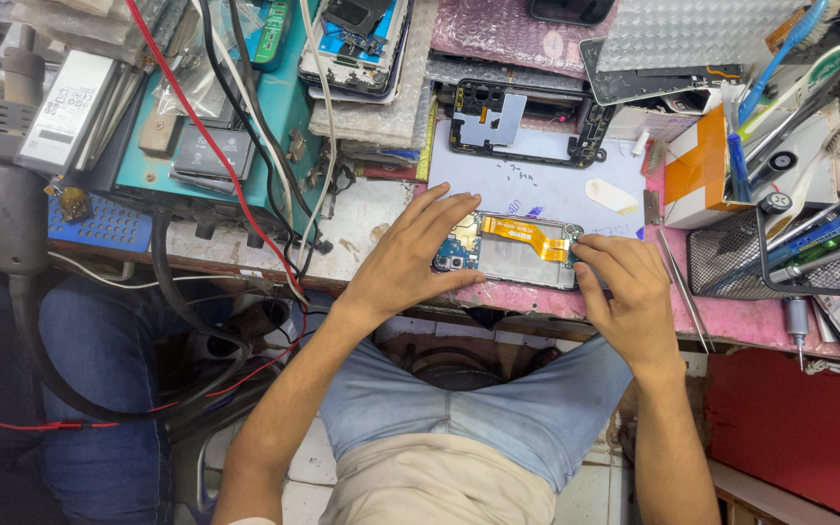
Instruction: The person disassembles a smartphone, removes the battery, and uses a green air blower to clean the interior. They then place the motherboard into the phone frame and secure it with a screwdriver. The person handles the phone, battery, motherboard, and various tools throughout the process.
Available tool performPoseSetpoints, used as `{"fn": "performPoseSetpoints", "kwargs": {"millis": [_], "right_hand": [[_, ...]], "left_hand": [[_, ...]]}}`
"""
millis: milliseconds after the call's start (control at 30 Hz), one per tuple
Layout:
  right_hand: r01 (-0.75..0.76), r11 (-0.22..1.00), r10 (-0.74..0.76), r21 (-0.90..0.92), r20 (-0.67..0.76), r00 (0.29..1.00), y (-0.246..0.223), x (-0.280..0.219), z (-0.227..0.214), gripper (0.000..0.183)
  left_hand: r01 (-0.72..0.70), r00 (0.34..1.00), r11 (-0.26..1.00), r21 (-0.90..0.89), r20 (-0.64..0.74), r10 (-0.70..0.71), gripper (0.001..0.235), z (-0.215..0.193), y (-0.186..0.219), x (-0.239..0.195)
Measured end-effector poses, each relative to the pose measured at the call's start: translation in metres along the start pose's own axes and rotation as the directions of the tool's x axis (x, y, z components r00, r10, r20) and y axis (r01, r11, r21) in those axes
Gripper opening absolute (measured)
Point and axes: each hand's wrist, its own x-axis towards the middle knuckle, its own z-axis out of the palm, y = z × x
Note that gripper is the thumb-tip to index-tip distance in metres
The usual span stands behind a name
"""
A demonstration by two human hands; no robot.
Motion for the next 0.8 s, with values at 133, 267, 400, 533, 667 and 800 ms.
{"fn": "performPoseSetpoints", "kwargs": {"millis": [133, 267, 400, 533, 667, 800], "right_hand": [[-0.054, 0.998, 0.056, 0.04, -0.057, 0.997, -0.0009, -0.0029, 0.0013, 0.015], [-0.071, 0.994, 0.078, 0.087, -0.079, 0.994, -0.0012, -0.0039, 0.0012, 0.021], [-0.023, 1.0, 0.023, 0.016, -0.037, 0.999, -0.0002, -0.0021, 0.0006, 0.031], [0.021, 1.0, -0.022, -0.011, -0.007, 1.0, 0.0015, -0.0002, 0.0, 0.031], [0.038, 0.998, -0.038, -0.047, 0.0, 0.999, 0.0022, -0.0007, 0.0013, 0.031], [0.027, 0.998, -0.028, -0.058, -0.015, 0.999, 0.0018, -0.0026, 0.0032, 0.029]], "left_hand": [[-0.042, 0.999, 0.999, 0.033, -0.007, 0.042, 0.055, 0.0025, -0.0039, -0.0017], [-0.041, 0.999, 0.998, 0.043, -0.016, 0.042, 0.043, 0.0029, -0.005, -0.0033], [-0.05, 0.997, 0.997, 0.054, -0.05, 0.053, 0.037, 0.0025, -0.0034, -0.0033], [-0.062, 0.996, 0.996, 0.067, -0.055, 0.065, 0.036, 0.0014, -0.0023, -0.0024], [-0.084, 0.995, 0.993, 0.083, -0.055, 0.089, 0.036, 0.001, -0.0027, -0.0017], [-0.064, 0.996, 0.995, 0.076, -0.06, 0.068, 0.035, 0.0026, -0.0019, -0.0024]]}}
